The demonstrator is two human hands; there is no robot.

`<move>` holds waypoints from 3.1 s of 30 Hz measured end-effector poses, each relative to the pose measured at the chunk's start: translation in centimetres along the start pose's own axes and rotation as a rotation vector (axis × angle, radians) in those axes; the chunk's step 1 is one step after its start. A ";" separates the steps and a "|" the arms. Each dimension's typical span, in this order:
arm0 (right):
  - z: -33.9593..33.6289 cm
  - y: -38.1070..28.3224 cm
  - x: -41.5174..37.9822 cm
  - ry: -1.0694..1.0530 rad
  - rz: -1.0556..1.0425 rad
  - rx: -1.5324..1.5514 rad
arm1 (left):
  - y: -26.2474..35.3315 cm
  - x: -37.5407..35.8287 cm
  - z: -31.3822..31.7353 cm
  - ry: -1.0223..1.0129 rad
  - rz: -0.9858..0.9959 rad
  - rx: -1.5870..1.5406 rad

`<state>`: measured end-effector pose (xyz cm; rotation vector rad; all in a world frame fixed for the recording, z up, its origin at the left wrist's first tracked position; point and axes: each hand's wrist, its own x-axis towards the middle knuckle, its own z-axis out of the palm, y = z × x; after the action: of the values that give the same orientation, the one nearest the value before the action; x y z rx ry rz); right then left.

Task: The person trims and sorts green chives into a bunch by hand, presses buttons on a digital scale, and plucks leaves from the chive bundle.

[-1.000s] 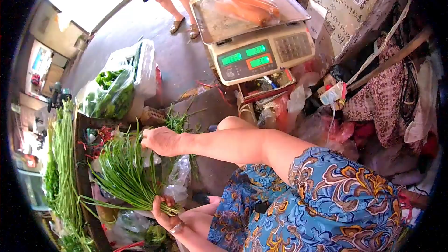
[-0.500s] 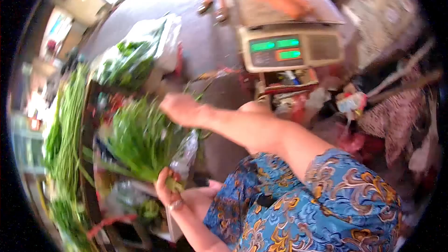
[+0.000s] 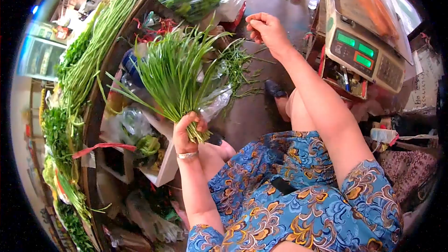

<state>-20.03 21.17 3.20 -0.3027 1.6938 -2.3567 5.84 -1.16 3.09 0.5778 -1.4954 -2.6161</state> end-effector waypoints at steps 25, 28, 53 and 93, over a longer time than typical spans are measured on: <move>5.0 1.6 -2.8 -0.360 -0.526 -0.638 | 0.3 0.4 0.3 -0.140 0.015 -0.073; 5.0 3.1 -2.3 -0.265 -0.554 -0.734 | 0.3 0.3 0.6 -0.140 0.016 -0.064; 7.1 1.4 -6.3 -0.681 -0.219 -0.330 | -0.5 1.2 0.2 0.052 -0.020 -0.058; 10.0 3.7 -9.1 -0.726 -0.591 -0.795 | -2.5 2.8 3.2 0.192 -0.002 0.287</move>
<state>-8.19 13.70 2.53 -1.7275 2.1752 -1.3492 2.41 2.07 1.68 0.8271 -1.8148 -2.2837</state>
